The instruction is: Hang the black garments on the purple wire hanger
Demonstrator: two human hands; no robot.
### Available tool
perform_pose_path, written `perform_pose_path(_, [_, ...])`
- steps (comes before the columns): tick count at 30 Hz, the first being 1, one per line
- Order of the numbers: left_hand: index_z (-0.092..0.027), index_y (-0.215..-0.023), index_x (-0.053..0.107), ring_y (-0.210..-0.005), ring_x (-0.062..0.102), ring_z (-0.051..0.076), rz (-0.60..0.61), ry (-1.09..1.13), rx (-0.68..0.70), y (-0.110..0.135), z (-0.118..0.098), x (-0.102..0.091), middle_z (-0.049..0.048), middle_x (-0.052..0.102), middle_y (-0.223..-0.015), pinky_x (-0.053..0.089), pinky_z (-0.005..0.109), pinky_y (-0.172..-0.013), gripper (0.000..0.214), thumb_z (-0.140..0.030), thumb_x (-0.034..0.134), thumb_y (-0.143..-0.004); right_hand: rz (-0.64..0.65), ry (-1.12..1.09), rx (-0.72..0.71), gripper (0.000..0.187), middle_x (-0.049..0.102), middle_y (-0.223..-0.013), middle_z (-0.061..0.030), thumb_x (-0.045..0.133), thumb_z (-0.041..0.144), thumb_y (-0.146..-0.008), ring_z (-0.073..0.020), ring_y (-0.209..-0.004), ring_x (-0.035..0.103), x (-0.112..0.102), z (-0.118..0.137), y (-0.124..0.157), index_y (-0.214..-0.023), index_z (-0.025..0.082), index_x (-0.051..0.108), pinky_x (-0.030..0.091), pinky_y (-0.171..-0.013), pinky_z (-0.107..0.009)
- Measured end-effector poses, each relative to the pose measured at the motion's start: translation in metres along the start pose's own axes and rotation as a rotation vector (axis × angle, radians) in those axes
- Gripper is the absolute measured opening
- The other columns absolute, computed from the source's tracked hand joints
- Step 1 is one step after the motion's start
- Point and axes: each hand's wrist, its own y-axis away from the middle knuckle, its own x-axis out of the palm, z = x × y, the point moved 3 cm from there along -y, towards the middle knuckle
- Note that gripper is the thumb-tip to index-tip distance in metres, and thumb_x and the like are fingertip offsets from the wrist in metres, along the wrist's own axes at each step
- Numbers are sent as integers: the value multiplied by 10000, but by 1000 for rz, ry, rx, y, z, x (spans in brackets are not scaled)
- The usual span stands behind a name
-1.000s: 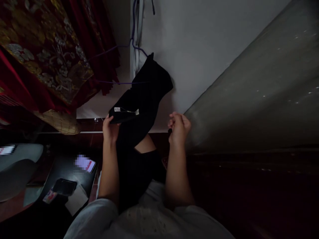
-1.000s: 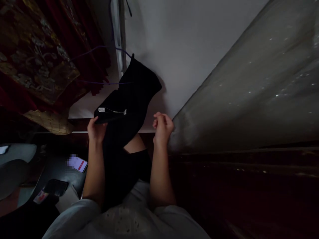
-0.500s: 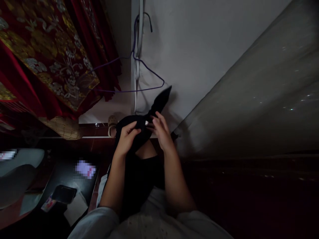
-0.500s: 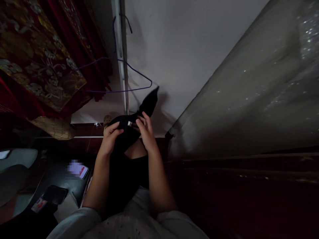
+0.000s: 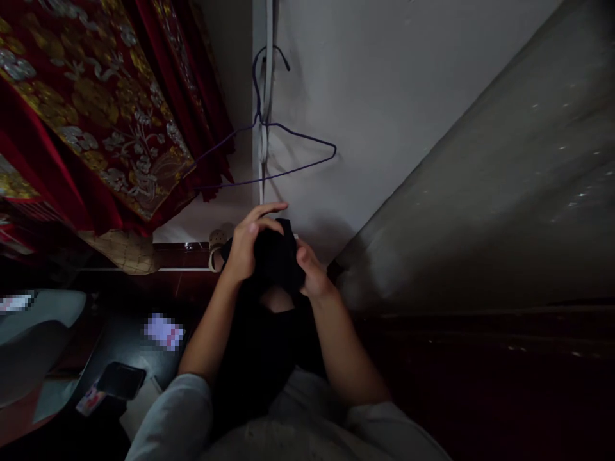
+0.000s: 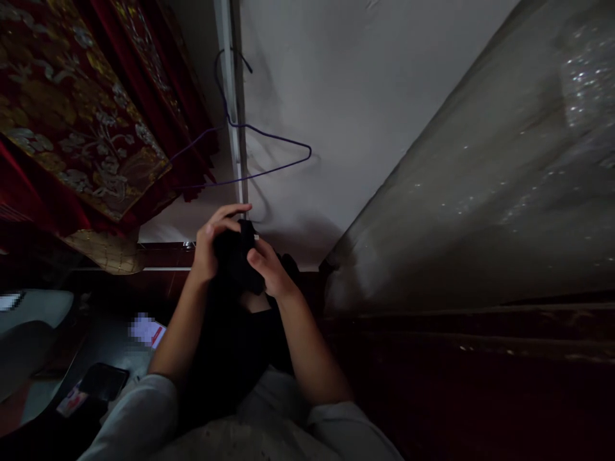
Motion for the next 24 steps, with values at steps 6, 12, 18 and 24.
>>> perform_pose_path(6, [-217,-1156,649,-935,726,247,281,406,-359,-29,17,-3,67,750,-1007,553,368,-902,526,-679,614,-908,-19,95,42,560,706,-929,-45,818,688,-701,-236,-886,681,-4,24,-15,-1015,236,713,560,-800,-359])
perform_pose_path(12, [-191,-1196,692,-1108,698,303,519,322,-533,-7,63,4,110,755,-1066,538,423,-1020,657,-742,415,-970,-25,324,122,500,627,-724,-30,651,691,-861,-199,-717,614,-16,46,-15,-748,204,656,503,-664,-325])
perform_pose_path(18, [-167,-1006,753,-1117,678,288,491,93,-408,6,86,5,97,754,-1032,523,400,-1029,268,-378,620,-906,106,680,191,457,585,-689,-21,583,583,-934,-175,-676,562,-17,82,-13,-707,187,593,429,-613,-304])
perform_pose_path(24, [-152,-882,708,-898,661,208,632,14,-262,-11,64,-4,47,710,-914,531,368,-858,184,-206,638,-721,-18,849,41,354,582,-703,-22,589,462,-920,-173,-674,560,-23,110,-17,-689,195,559,431,-610,-309])
